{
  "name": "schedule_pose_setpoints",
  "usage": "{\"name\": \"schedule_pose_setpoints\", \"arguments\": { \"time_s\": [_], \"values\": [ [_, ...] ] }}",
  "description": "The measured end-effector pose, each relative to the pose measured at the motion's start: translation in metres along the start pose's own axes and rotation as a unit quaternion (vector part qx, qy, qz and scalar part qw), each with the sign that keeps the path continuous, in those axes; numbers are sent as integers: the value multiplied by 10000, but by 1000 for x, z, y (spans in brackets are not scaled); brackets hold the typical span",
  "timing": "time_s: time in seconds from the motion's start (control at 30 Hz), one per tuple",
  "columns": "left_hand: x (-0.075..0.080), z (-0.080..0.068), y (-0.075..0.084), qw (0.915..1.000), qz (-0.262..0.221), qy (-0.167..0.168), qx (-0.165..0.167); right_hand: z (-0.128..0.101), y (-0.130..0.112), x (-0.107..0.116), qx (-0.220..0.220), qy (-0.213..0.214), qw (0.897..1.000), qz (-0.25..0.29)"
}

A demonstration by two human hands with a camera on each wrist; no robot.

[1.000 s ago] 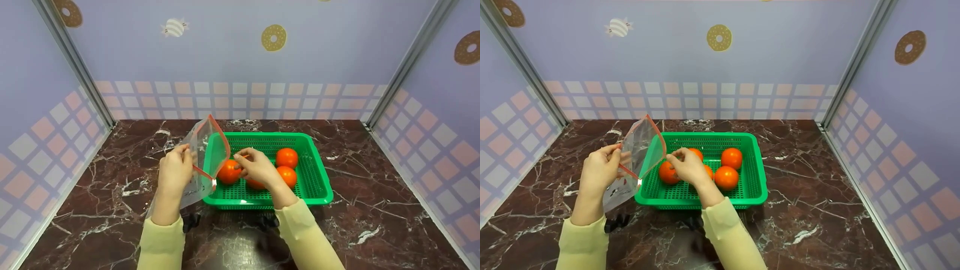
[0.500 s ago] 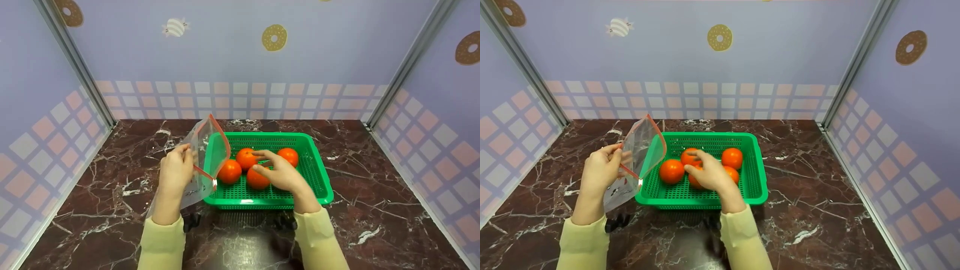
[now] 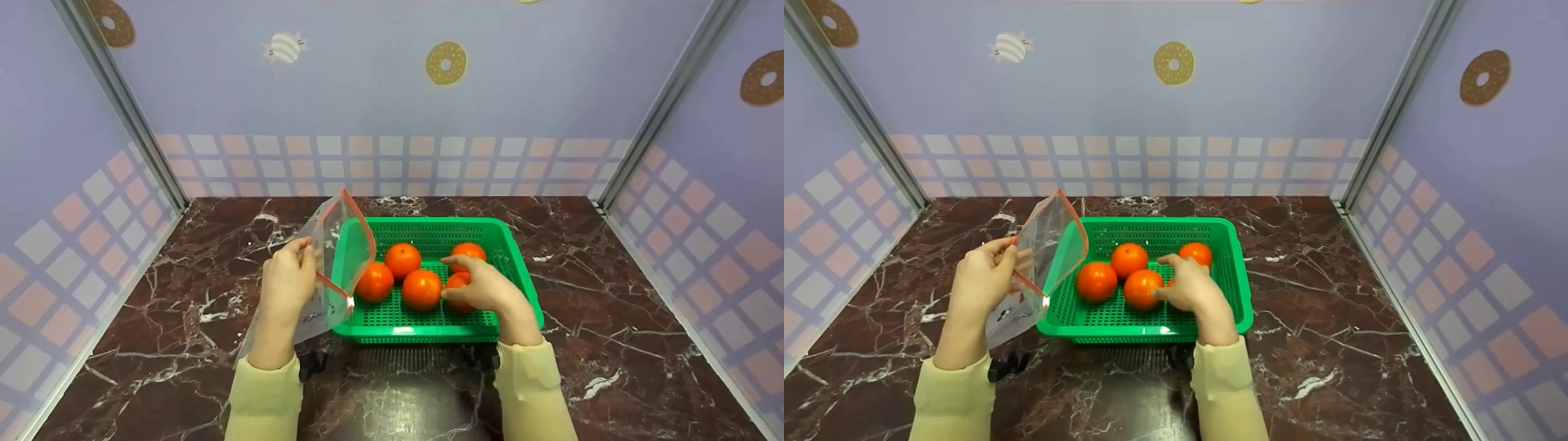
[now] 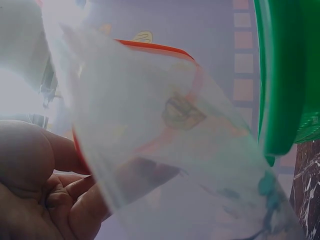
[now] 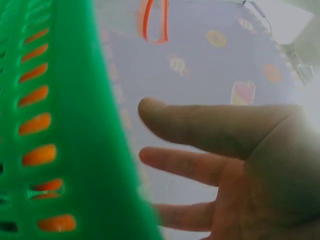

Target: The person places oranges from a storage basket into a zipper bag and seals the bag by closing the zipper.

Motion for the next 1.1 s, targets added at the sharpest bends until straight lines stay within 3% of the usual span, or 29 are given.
{"name": "schedule_pose_setpoints", "arguments": {
  "time_s": [0.43, 1.1],
  "values": [
    [-1, 0, 0, 10000, 48, -46, 33, 6, 31, 2, -945, -50, 9945, -457],
    [-2, 0, 1, 10000, 37, -8, -72, 11, 43, -10, -1271, -189, 9890, -727]
  ]
}}
Point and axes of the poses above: each hand's wrist, its own z-axis towards the middle knuckle, its own x-axis out of the back of the hand, y = z × x, the point moved 8 cm from there along z, towards the middle knuckle, and after that the axes turned 7 degrees about z, right-handed, at the moved point
